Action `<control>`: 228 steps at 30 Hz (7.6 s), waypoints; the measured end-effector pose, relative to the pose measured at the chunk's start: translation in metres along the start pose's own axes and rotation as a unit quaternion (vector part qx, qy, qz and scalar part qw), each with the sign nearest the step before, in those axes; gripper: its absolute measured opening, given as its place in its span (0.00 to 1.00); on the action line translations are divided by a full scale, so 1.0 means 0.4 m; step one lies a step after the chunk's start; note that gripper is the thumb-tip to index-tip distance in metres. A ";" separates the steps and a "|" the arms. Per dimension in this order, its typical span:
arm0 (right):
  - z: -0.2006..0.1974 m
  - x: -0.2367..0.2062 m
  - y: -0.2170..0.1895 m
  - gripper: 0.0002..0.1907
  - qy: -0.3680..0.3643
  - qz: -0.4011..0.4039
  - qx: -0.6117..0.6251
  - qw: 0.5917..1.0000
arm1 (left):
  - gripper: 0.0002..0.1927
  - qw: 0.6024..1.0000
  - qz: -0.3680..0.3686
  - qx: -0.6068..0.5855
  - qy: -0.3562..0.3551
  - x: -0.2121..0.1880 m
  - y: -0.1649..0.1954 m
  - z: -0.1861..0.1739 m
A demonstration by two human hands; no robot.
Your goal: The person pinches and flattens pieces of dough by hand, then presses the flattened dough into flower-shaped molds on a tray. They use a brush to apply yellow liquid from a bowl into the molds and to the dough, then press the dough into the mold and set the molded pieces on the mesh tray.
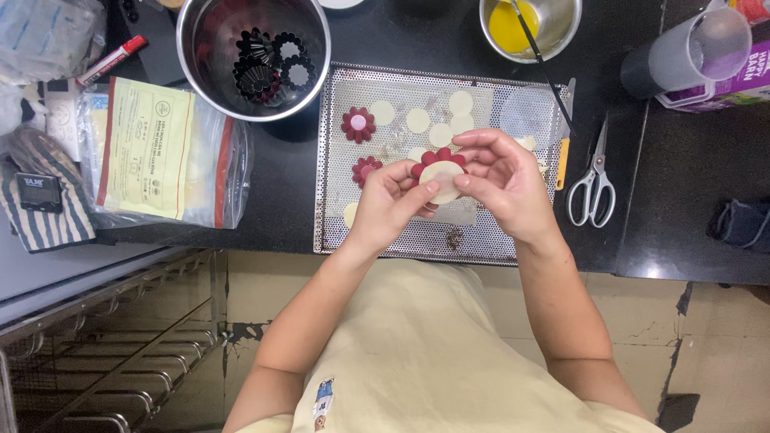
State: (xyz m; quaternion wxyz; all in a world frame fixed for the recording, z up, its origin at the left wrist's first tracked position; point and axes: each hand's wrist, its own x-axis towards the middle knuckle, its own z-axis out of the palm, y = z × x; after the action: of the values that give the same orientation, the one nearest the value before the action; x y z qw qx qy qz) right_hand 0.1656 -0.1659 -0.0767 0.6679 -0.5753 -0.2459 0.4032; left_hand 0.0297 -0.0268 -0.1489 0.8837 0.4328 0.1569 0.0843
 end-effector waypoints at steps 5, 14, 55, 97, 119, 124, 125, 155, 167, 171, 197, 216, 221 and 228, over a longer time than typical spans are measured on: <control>0.002 -0.005 0.007 0.21 -0.004 -0.011 0.008 1.000 | 0.12 1.000 -0.002 0.007 0.006 -0.004 0.000 -0.003; 0.013 -0.002 0.017 0.22 -0.002 -0.025 -0.045 0.999 | 0.12 1.000 -0.011 0.004 0.023 -0.009 0.001 -0.004; 0.006 0.012 0.069 0.21 0.004 0.040 0.119 0.992 | 0.18 0.981 -0.018 -0.195 0.008 -0.022 0.019 -0.083; 0.103 0.007 0.006 0.30 -0.034 -0.250 -0.275 0.927 | 0.12 0.921 0.205 0.330 0.038 -0.173 0.154 -0.014; 0.124 -0.005 -0.018 0.30 -0.059 -0.247 -0.285 0.924 | 0.15 0.878 0.277 0.389 -0.036 -0.171 0.184 0.011; 0.172 -0.017 -0.004 0.30 0.009 -0.253 -0.333 0.909 | 0.18 0.946 0.201 0.252 0.032 -0.158 0.114 0.013; 0.187 -0.022 0.000 0.29 0.022 -0.258 -0.366 0.894 | 0.17 0.971 0.139 0.180 0.076 -0.148 0.084 0.026; 0.118 -0.043 -0.092 0.14 -0.188 -0.319 -0.272 0.888 | 0.19 0.867 0.307 0.374 -0.120 -0.162 0.248 0.001; 0.094 -0.067 -0.075 0.14 -0.171 -0.312 -0.275 0.893 | 0.20 0.865 0.297 0.386 -0.124 -0.139 0.221 0.001; 0.054 -0.138 -0.082 0.15 -0.114 -0.312 -0.289 0.898 | 0.22 0.872 0.271 0.354 -0.200 -0.076 0.205 0.046; 0.010 -0.296 -0.140 0.20 0.108 -0.268 -0.357 0.888 | 0.27 0.859 0.256 0.249 -0.367 0.086 0.105 0.151; 0.152 0.122 0.336 0.30 -0.119 0.091 -0.071 0.986 | 0.21 0.973 0.002 0.208 0.097 -0.054 -0.047 -0.264; 0.172 0.210 0.286 0.26 -0.111 -0.023 -0.427 0.897 | 0.19 0.912 -0.065 0.357 0.188 0.018 -0.015 -0.245; 0.213 0.356 0.192 0.31 -0.114 -0.156 -0.621 0.760 | 0.15 0.742 0.066 0.623 0.239 0.013 0.011 -0.214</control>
State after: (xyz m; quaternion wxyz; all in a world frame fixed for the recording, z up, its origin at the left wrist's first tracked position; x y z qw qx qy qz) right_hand 0.1575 0.0007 -0.1518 0.1854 -0.7674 -0.6029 0.1149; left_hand 0.0045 0.0407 -0.1958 0.3426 0.8620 0.3517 0.1261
